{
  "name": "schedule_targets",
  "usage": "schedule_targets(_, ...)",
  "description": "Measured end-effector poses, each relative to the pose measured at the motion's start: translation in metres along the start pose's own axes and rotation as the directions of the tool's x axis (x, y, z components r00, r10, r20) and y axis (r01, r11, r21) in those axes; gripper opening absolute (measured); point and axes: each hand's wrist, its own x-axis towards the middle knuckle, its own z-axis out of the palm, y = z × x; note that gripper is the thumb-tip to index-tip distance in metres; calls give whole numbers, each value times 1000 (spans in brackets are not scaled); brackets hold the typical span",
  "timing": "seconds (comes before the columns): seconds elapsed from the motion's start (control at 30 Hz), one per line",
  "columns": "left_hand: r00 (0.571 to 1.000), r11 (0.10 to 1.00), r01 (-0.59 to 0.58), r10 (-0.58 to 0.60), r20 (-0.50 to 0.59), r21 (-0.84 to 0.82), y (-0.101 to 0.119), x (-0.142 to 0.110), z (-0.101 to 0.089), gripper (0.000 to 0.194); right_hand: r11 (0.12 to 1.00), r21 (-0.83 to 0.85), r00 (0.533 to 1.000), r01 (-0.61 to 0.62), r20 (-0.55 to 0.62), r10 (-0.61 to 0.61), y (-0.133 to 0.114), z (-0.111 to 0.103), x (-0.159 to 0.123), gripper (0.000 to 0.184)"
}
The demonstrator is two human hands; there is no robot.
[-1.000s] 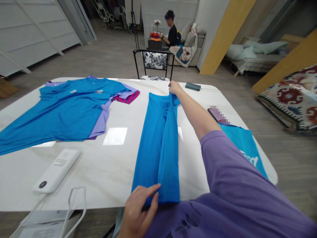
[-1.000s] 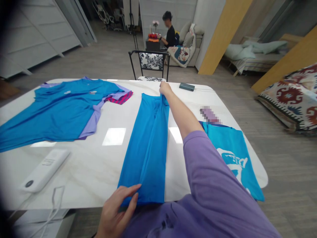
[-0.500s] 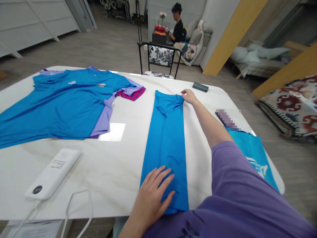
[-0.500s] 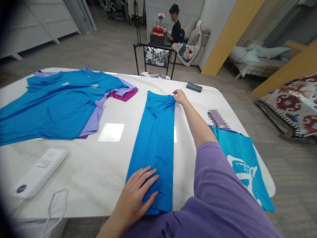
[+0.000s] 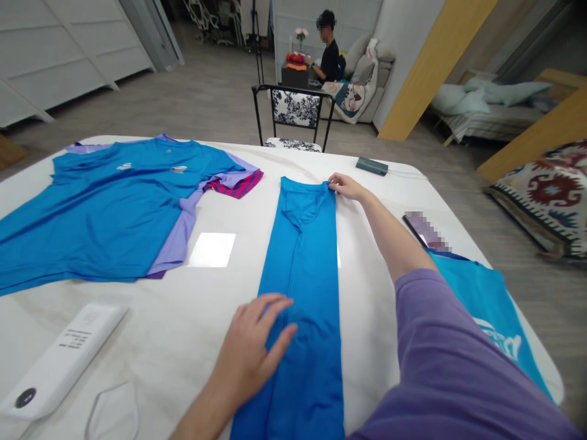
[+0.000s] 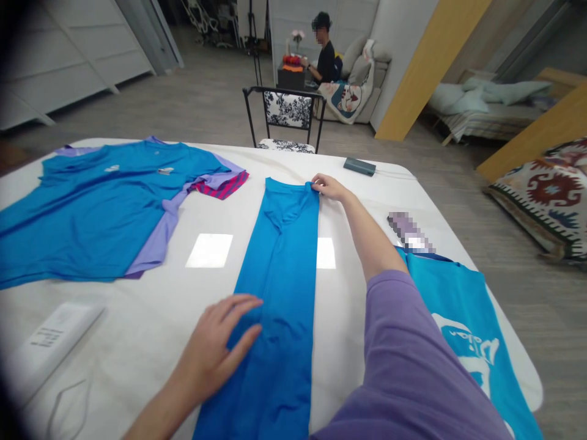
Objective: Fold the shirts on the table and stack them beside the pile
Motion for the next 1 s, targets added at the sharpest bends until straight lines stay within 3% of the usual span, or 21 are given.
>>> schedule_targets(0.07, 999, 999, 24, -22, -47, 31, -33, 72, -1, 60, 999, -30, 1000, 22, 0, -22, 2, -2, 5, 43)
schedule_targets(0.2, 997, 991, -45, 36, 72, 124, -89, 207, 18, 77, 995, -104, 1000, 5, 19, -3, 9, -7, 8, 38)
schedule_targets(0.27, 987, 978, -88, 60, 148, 191, -104, 245, 29, 74, 994, -101, 999, -30, 33, 33, 13, -10, 7, 37)
schedule_targets(0.33, 978, 960, -127, 80, 192, 248, -112, 260, 34, 56, 995, -86, 998, -54, 36, 57, 18, -11, 8, 34)
schedule_targets(0.43, 984, 950, -128, 87, 152, 286, -119, 251, 29, 28, 990, -101, 995, -95, 19, 97, 23, -12, 11, 28)
schedule_targets(0.53, 989, 948, -120, 88, 123, 293, -119, 227, 19, 21, 976, -180, 991, -126, 25, 132, 18, -10, 13, 24)
schedule_targets(0.63, 993, 947, -116, 100, 68, 298, -107, 204, 18, 33, 952, -291, 992, -97, -106, 68, -1, 3, 5, 29)
schedule_targets(0.73, 989, 953, -148, 144, 36, 265, -88, 186, 29, 56, 944, -329, 964, 1, -252, -89, -27, 30, -14, 44)
schedule_targets(0.8, 979, 949, -193, 170, 115, 248, -77, 178, 41, 64, 944, -313, 975, 106, -154, -161, -43, 53, -28, 54)
schedule_targets(0.9, 967, 947, -191, 135, 217, 260, -67, 167, 51, 70, 940, -305, 989, 151, 47, -143, -60, 79, -47, 64)
schedule_targets(1.0, 975, 950, -167, 120, 185, 265, -53, 142, 39, 72, 936, -331, 992, 117, 2, -123, -78, 84, -63, 73)
